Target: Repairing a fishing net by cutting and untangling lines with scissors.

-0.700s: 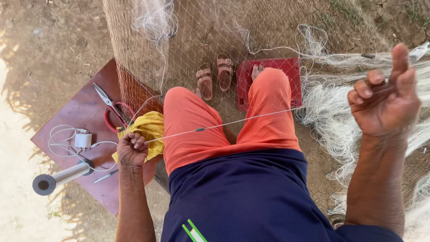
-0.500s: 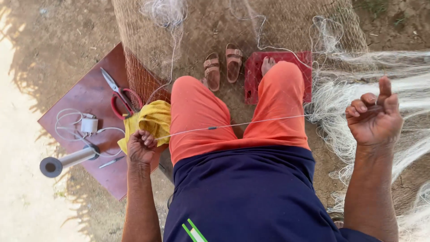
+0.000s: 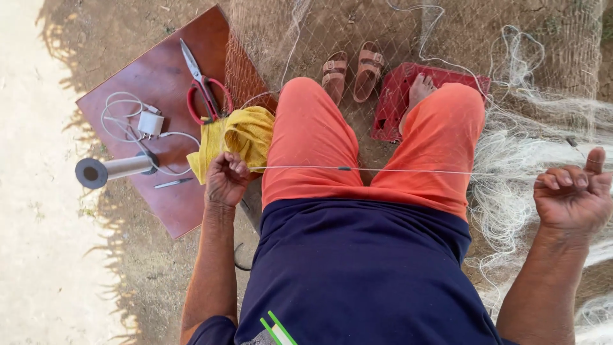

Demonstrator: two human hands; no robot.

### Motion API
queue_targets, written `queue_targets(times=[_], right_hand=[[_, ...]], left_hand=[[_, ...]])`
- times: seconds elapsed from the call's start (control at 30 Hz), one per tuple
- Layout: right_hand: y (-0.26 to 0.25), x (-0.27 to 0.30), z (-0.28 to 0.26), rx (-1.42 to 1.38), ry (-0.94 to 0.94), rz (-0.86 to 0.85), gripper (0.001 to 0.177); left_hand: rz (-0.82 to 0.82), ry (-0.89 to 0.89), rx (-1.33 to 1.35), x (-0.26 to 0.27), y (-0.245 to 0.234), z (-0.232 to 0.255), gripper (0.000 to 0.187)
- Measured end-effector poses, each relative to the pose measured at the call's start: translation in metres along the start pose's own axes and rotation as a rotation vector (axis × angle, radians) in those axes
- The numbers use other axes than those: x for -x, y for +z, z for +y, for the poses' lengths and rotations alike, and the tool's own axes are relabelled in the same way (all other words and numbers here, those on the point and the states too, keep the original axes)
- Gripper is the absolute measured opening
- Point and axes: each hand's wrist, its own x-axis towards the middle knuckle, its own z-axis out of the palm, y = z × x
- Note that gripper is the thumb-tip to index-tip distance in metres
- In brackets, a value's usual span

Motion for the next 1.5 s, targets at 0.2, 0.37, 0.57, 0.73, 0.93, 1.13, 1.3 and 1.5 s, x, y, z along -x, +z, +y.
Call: queue_targets(times=[0.2,0.37,0.57,0.73,0.93,1.13,1.3,1.5], right_hand=[[0.017,0.009,-0.008,0.012,-0.025,-0.142,0.033],[0.035,0.035,-0.020,0.022,-0.102,-0.215,0.041],[0.059,0.049,-0.024,0.097,-0.161,-0.195,0.030],[0.047,0.047,-0.029,0.099,-0.174,-0.302,0.033],[0.084,0.063,-0.028,0.058,-0.153,-0.392,0.033],[0.131,0.081,0.018,-0.073,-0.108,-0.677,0.032],[0.219,0.097,0.104,-0.340,0.293,-0.812,0.031],[0.221,0.076,0.168,-0.277,0.490,-0.620,0.043]], left_hand=[[0.109,-0.007,-0.004,-0.005,0.004,0.006,0.018],[0.133,-0.007,-0.056,-0.011,0.012,0.003,0.018],[0.058,-0.014,-0.072,-0.026,0.011,0.010,0.019],[-0.065,-0.049,-0.065,-0.045,0.023,0.019,0.019],[-0.060,0.062,-0.357,-0.071,0.102,0.037,0.020],[0.175,0.083,-1.518,-0.062,0.198,0.038,0.060],[-0.507,-0.226,-1.514,-0.069,0.181,-0.044,0.035],[-0.495,-0.436,-0.598,0.020,0.242,-0.158,0.055]])
